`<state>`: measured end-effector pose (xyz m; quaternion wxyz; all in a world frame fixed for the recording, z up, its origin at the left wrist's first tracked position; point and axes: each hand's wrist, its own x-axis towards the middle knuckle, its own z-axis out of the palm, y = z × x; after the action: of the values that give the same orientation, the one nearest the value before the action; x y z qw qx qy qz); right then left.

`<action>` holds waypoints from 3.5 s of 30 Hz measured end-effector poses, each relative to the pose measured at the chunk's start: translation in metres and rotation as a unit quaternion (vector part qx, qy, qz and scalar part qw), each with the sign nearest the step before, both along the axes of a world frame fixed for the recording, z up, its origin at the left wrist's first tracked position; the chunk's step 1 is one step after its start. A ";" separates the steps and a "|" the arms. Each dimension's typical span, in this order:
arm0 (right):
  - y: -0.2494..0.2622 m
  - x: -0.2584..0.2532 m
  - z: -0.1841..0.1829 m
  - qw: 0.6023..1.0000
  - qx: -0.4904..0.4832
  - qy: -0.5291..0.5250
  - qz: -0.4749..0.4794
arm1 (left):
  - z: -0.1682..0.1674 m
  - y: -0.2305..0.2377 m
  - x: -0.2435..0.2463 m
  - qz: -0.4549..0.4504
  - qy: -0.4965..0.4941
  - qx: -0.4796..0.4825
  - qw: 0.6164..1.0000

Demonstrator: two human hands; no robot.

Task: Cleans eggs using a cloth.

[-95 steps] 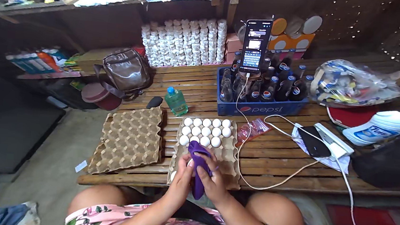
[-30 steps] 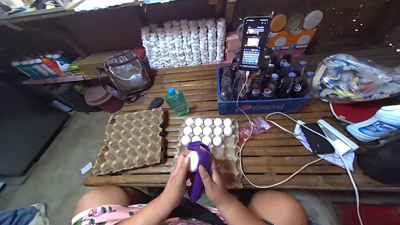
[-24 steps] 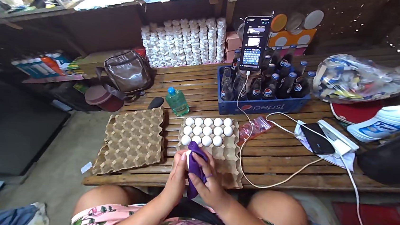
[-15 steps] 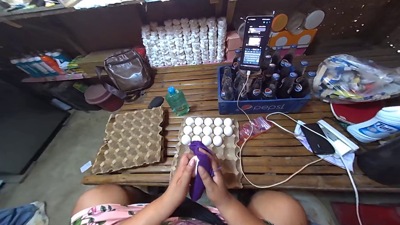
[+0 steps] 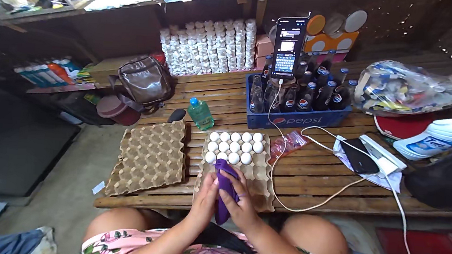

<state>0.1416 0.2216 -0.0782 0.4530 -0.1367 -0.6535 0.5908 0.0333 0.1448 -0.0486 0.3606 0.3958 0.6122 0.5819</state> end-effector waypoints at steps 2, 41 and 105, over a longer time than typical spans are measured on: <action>0.001 0.001 0.003 0.998 -0.056 0.019 0.016 | 0.004 0.000 0.001 -0.002 -0.015 -0.010 1.000; 0.003 -0.001 -0.003 0.998 0.019 0.053 -0.018 | 0.005 -0.001 0.002 -0.011 -0.039 0.009 0.999; -0.004 0.005 0.005 0.998 -0.053 0.002 0.023 | 0.004 0.000 -0.007 -0.004 0.102 0.043 0.994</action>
<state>0.1461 0.2177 -0.0734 0.4328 -0.1440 -0.6233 0.6352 0.0259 0.1452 -0.0442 0.2817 0.4704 0.6186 0.5628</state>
